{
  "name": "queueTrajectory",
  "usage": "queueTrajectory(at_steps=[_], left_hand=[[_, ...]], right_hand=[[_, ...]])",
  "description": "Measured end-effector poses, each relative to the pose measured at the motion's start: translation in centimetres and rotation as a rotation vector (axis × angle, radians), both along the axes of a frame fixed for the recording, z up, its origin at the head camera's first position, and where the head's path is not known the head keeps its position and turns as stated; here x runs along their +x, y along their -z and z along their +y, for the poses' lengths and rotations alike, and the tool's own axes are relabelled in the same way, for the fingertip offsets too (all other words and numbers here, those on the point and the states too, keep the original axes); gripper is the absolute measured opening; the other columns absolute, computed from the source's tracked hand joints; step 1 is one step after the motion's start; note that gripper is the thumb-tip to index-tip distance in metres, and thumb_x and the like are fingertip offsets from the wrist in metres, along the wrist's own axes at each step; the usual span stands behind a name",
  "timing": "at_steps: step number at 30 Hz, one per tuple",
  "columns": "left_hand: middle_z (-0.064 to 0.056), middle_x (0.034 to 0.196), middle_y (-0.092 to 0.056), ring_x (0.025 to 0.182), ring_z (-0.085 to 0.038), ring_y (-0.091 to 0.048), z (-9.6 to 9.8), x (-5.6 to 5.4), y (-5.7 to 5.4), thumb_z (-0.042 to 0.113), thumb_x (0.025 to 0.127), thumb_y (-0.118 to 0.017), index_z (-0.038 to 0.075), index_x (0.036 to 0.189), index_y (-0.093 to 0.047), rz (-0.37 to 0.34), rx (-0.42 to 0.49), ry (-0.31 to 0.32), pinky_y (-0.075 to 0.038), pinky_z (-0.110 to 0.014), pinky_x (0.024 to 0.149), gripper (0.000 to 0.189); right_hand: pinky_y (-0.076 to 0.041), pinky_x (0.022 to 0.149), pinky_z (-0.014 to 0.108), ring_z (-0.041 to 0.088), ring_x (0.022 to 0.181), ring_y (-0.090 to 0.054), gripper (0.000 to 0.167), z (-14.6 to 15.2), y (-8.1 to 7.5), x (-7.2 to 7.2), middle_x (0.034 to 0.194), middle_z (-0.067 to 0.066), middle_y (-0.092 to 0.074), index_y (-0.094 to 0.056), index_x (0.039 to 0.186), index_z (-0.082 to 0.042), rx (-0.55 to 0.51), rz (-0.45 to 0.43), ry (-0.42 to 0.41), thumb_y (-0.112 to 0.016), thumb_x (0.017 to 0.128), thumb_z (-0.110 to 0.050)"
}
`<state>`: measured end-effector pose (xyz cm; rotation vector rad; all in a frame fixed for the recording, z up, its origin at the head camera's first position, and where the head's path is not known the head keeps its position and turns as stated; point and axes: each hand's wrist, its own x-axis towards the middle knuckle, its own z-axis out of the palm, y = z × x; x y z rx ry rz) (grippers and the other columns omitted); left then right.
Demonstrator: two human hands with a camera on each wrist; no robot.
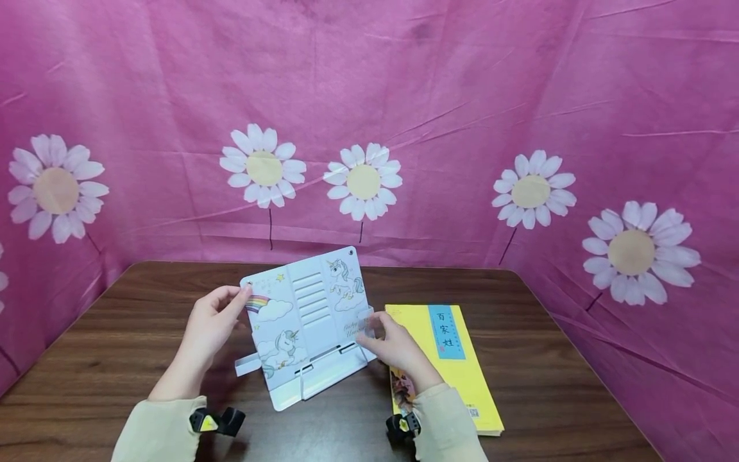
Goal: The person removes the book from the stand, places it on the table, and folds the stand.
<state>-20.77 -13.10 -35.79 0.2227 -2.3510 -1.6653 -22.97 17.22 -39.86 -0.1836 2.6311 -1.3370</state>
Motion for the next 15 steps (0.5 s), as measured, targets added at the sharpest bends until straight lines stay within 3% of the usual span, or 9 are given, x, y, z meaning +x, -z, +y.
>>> queueTrajectory(at_steps=[4,9,12,15], left_hand=[[-0.012,0.086,-0.064,0.064,-0.015,-0.061,0.0,-0.1,0.0,0.032,0.099,-0.059,0.002,0.113,-0.068,0.023,0.054,-0.006,-0.056,-0.025,0.060,0.035],[-0.016,0.102,-0.066,0.071,-0.011,-0.061,0.0,-0.1,0.0,0.031,0.100,-0.059,0.006,0.123,-0.066,0.018,0.070,-0.003,-0.057,-0.024,0.065,0.035],[-0.017,0.102,-0.068,0.068,-0.008,-0.058,0.1,-0.1,0.0,0.027,0.100,-0.060,0.005,0.125,-0.065,0.043,0.067,0.002,-0.056,-0.025,0.063,0.034],[-0.016,0.097,-0.070,0.064,-0.006,-0.058,0.2,-0.1,0.1,0.023,0.098,-0.062,0.004,0.122,-0.066,0.055,0.056,0.008,-0.055,-0.023,0.061,0.031]], right_hand=[[-0.054,0.080,0.038,0.022,0.099,-0.061,0.036,-0.3,-0.2,0.3,0.112,0.007,-0.067,-0.065,0.119,-0.011,0.135,0.032,-0.139,-0.072,0.090,-0.030],[-0.051,0.067,0.030,0.019,0.087,-0.059,0.034,-0.8,-0.2,0.7,0.102,0.005,-0.067,-0.067,0.118,-0.009,0.178,0.081,-0.275,-0.072,0.090,-0.027],[-0.049,0.067,0.029,0.018,0.085,-0.057,0.032,-1.1,-0.1,0.7,0.096,0.004,-0.065,-0.068,0.119,-0.009,0.207,0.109,-0.288,-0.071,0.091,-0.024],[-0.047,0.068,0.030,0.017,0.083,-0.055,0.025,-1.5,0.2,0.7,0.093,0.003,-0.064,-0.069,0.114,-0.009,0.245,0.103,-0.220,-0.070,0.092,-0.020]])
